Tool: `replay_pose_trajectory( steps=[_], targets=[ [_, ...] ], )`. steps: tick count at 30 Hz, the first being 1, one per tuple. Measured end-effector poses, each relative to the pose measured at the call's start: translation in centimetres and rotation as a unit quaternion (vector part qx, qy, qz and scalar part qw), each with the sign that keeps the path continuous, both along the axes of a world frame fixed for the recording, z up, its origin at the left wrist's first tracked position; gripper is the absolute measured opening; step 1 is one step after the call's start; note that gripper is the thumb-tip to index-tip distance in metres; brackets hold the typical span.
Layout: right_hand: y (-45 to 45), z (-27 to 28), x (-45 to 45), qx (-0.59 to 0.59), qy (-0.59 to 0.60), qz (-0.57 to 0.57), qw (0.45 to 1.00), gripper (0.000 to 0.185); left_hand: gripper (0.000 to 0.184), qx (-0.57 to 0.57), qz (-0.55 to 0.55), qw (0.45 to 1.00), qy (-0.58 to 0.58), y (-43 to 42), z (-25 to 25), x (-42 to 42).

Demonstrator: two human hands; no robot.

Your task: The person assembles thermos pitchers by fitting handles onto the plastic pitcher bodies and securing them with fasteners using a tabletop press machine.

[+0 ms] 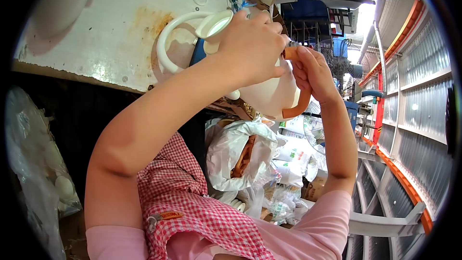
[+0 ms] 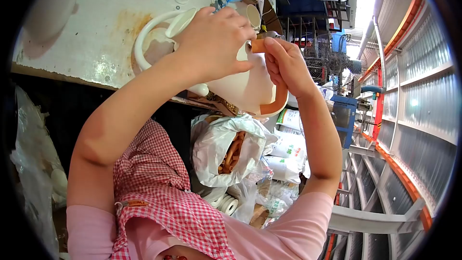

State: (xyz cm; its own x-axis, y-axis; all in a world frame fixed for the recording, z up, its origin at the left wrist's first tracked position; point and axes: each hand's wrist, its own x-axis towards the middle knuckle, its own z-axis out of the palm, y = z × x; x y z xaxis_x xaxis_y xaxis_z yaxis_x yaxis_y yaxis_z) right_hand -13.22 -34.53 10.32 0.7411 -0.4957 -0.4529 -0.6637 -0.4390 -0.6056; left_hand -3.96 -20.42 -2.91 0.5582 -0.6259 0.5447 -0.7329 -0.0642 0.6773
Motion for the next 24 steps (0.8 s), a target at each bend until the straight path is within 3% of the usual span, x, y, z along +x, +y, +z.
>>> replay_pose_trajectory(
  steps=[3,6,24],
  targets=[
    [0.5,0.7,0.2,-0.031,0.019,0.024,0.999,0.035,0.048,0.002,-0.004,1.000,-0.003,0.1,0.1,0.0],
    [2.5,1.5,1.1,-0.279,0.028,0.185,0.942,0.028,0.049,0.001,-0.021,1.000,-0.002,0.3,0.4,0.3],
    [2.3,1.5,1.2,-0.276,0.056,0.196,0.939,0.034,0.049,-0.051,-0.031,0.998,-0.017,-0.1,-0.1,0.7]
  ],
)
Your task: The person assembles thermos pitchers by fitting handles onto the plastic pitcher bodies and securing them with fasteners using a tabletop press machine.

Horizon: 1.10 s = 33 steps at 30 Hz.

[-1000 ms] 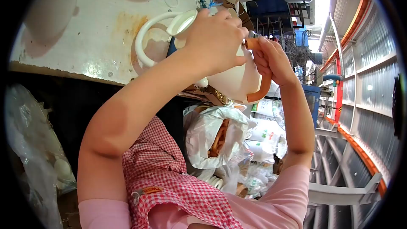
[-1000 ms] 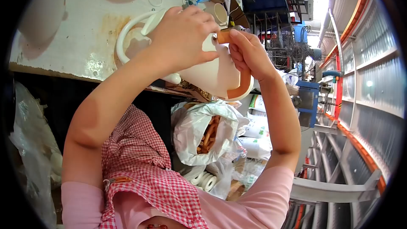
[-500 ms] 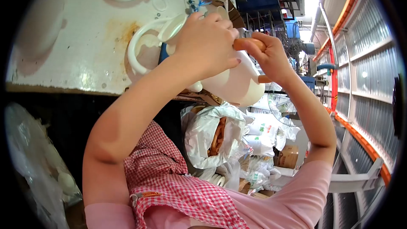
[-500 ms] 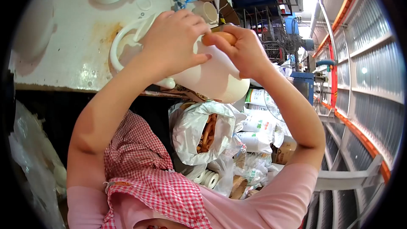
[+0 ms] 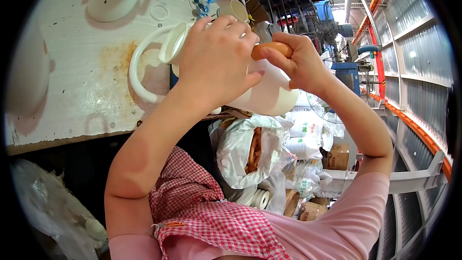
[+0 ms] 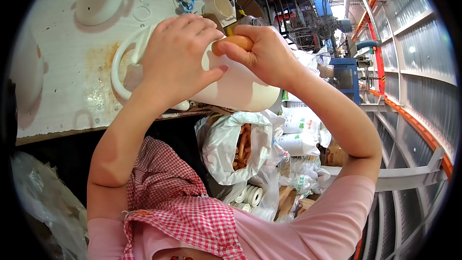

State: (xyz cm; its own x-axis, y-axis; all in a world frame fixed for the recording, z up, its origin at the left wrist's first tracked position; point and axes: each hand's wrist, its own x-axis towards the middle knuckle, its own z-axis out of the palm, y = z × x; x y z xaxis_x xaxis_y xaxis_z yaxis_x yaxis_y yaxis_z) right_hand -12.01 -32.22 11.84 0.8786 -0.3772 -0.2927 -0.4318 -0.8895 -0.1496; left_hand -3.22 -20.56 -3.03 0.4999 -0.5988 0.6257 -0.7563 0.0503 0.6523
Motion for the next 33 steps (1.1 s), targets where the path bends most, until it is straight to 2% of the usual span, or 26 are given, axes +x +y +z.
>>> replay_pose_trajectory(
  steps=[6,11,15,17,18,19,21,23,24,25,26,27,28,29,31,33],
  targets=[
    [-0.2,-0.2,0.2,0.017,0.007,0.001,1.000,0.034,0.048,0.002,-0.022,1.000,0.007,0.3,0.4,0.3],
    [-0.8,-0.4,0.2,-0.012,-0.012,0.043,0.999,0.041,0.047,0.003,-0.025,1.000,-0.001,0.3,0.4,-0.1],
    [-0.7,-0.6,-0.2,-0.015,-0.022,0.009,1.000,0.044,0.047,-0.013,-0.003,1.000,-0.026,0.0,0.2,0.0],
    [-1.4,-0.6,-0.7,-0.060,-0.078,0.076,0.992,0.044,0.047,-0.012,-0.013,0.999,-0.049,0.1,0.7,-0.2],
    [-2.5,-1.7,-1.5,-0.002,-0.206,0.036,0.978,0.041,0.048,-0.004,-0.007,0.999,-0.040,0.1,0.7,-0.5],
    [-3.0,-1.7,-2.6,0.037,-0.327,0.009,0.944,0.036,0.048,0.003,0.002,0.999,-0.033,0.1,0.8,-0.5],
    [-5.6,-3.0,-5.8,0.003,-0.548,-0.040,0.836,0.036,0.049,0.005,0.008,0.997,-0.073,0.2,0.9,-0.3],
    [-10.4,-5.9,-11.9,-0.068,-0.545,-0.182,0.816,0.036,0.050,0.007,0.012,0.994,-0.108,-0.3,2.0,-0.4],
    [-10.6,-7.3,-13.3,-0.062,-0.552,-0.190,0.809,0.036,0.047,0.020,-0.011,0.998,-0.053,-0.8,2.9,-0.6],
    [-10.2,-8.5,-14.8,0.072,-0.513,-0.308,0.798,0.040,0.044,0.034,-0.034,0.999,0.003,-1.5,3.7,-0.7],
    [-10.3,-10.1,-16.3,0.206,-0.455,-0.415,0.760,0.043,0.044,0.045,-0.039,0.998,-0.005,-2.4,4.7,-1.0],
    [-10.7,-11.8,-17.0,0.258,-0.362,-0.410,0.797,0.046,0.040,0.034,-0.091,0.995,0.032,-3.5,5.6,-1.4],
    [-10.5,-13.2,-18.0,0.350,-0.416,-0.392,0.742,0.046,0.036,0.026,-0.143,0.987,0.072,-4.3,5.9,-2.0],
    [-8.7,-12.7,-17.4,0.436,-0.466,-0.368,0.676,0.046,0.036,0.039,-0.150,0.986,0.067,-4.6,5.8,-2.6],
    [-8.3,-11.8,-17.2,0.442,-0.495,-0.320,0.677,0.043,0.031,-0.024,-0.104,0.986,0.129,-4.8,5.7,-3.1],
    [-8.9,-11.9,-17.1,0.425,-0.492,-0.305,0.696,0.041,0.033,-0.010,-0.098,0.986,0.136,-5.2,5.6,-3.3]
  ],
)
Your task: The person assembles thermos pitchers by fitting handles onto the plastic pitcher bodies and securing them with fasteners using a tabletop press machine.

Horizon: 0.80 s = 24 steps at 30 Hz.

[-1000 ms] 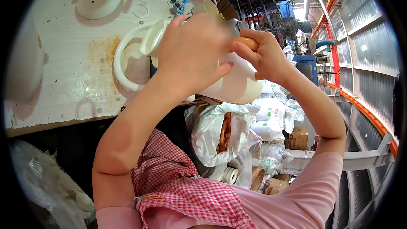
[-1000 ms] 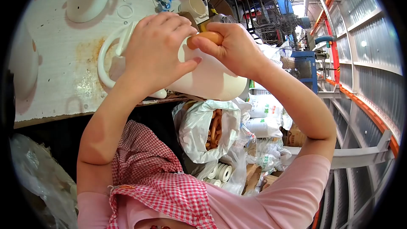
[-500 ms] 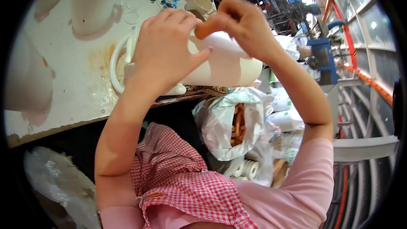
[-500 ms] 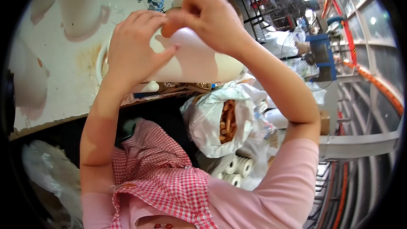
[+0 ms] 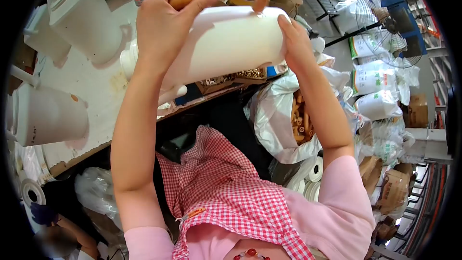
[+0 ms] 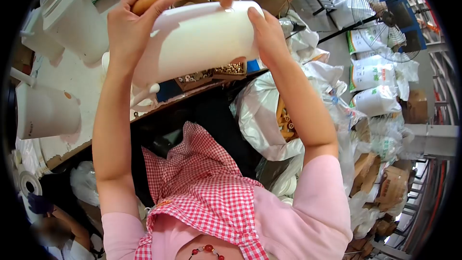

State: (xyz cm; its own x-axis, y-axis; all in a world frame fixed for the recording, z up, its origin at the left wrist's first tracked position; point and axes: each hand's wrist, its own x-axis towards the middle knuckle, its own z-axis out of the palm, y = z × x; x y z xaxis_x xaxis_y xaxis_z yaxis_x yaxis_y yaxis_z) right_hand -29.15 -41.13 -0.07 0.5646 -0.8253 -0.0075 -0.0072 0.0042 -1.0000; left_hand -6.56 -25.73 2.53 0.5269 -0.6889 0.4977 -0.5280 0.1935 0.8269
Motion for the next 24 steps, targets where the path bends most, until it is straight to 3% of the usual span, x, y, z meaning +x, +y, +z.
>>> replay_pose_trajectory(
  steps=[2,5,7,8,9,10,12,14,16,18,20,24],
  targets=[
    [-0.3,-0.3,0.5,0.000,-0.018,-0.031,0.999,0.041,0.040,-0.008,0.077,0.997,-0.023,-0.5,-0.1,0.0],
    [-1.3,-2.9,-0.9,-0.002,-0.065,-0.042,0.997,0.038,0.041,0.011,0.063,0.998,-0.009,-0.5,0.3,0.3],
    [-2.2,-4.8,-3.3,0.009,-0.179,-0.186,0.966,0.030,0.040,0.014,0.049,0.999,0.001,-0.2,0.8,0.9],
    [-1.7,-5.2,-4.3,0.010,-0.183,-0.187,0.965,0.030,0.042,0.046,0.083,0.994,-0.046,0.2,1.5,1.1],
    [-0.5,-5.7,-5.7,-0.036,-0.042,-0.140,0.989,0.025,0.043,0.078,0.115,0.986,-0.093,0.7,2.2,1.4],
    [0.2,-6.2,-6.7,-0.077,0.102,-0.092,0.988,0.022,0.041,0.069,0.121,0.990,-0.036,1.6,2.5,2.5],
    [1.9,-7.8,-6.3,-0.190,0.159,0.020,0.969,0.018,0.037,0.081,0.154,0.985,0.007,4.7,4.0,4.2],
    [2.6,-7.6,-5.0,-0.236,0.195,0.044,0.951,0.011,0.035,0.133,0.258,0.957,-0.016,8.7,4.7,6.2],
    [2.0,-8.2,-3.7,-0.496,0.342,0.093,0.792,0.011,0.032,0.143,0.291,0.942,-0.086,14.2,4.4,7.9],
    [0.7,-9.4,-3.0,-0.467,0.346,0.131,0.803,0.014,0.029,0.147,0.345,0.926,-0.050,19.4,4.1,8.7],
    [0.4,-8.6,-2.2,-0.311,0.454,0.171,0.818,0.013,0.029,0.136,0.373,0.917,-0.029,23.9,3.1,9.0],
    [1.1,-8.9,-2.4,-0.396,0.365,0.146,0.830,0.017,0.022,0.117,0.385,0.915,0.035,29.7,0.3,8.6]
  ],
)
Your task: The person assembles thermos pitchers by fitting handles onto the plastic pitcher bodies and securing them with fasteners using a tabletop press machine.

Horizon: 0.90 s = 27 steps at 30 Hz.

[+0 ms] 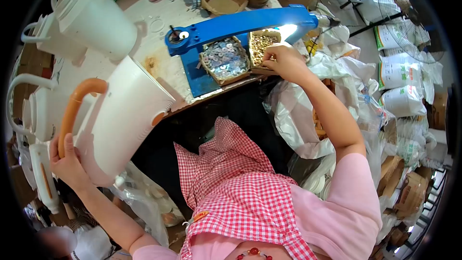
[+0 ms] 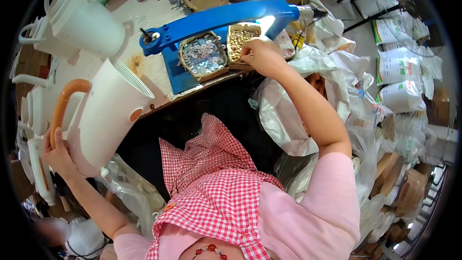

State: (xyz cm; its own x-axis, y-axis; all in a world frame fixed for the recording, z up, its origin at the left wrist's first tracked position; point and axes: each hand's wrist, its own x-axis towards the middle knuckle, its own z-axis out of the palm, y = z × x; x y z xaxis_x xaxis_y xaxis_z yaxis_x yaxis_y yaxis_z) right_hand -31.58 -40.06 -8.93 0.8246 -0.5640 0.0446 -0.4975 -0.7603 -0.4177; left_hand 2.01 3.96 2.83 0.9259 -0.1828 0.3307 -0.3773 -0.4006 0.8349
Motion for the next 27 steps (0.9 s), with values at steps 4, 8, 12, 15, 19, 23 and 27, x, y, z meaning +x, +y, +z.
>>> replay_pose_trajectory(
  steps=[4,8,12,15,19,23,27],
  targets=[
    [2.3,3.6,1.4,0.202,-0.145,-0.059,0.967,0.010,0.021,0.043,-0.046,0.998,-0.004,1.2,-2.4,-0.8],
    [4.9,8.3,7.4,0.253,-0.274,-0.003,0.928,0.011,0.025,0.002,-0.064,0.997,0.041,0.7,-2.7,-1.0],
    [6.1,9.8,14.1,0.234,-0.324,0.088,0.913,0.012,0.029,0.008,-0.089,0.996,0.031,0.4,-3.1,-1.2],
    [5.7,9.8,16.3,0.223,-0.303,0.128,0.918,0.013,0.031,0.003,-0.099,0.995,0.021,0.5,-2.9,-1.5],
    [5.4,10.6,16.9,0.239,-0.259,0.151,0.924,0.013,0.031,-0.005,-0.085,0.996,0.026,0.7,-2.9,-1.5],
    [4.9,11.4,16.9,0.207,-0.217,0.169,0.939,0.015,0.031,0.007,-0.076,0.997,0.028,0.8,-3.1,-1.3],
    [4.6,11.9,17.1,0.192,-0.172,0.185,0.948,0.016,0.030,0.009,-0.077,0.997,0.030,0.8,-3.2,-1.4]
  ],
)
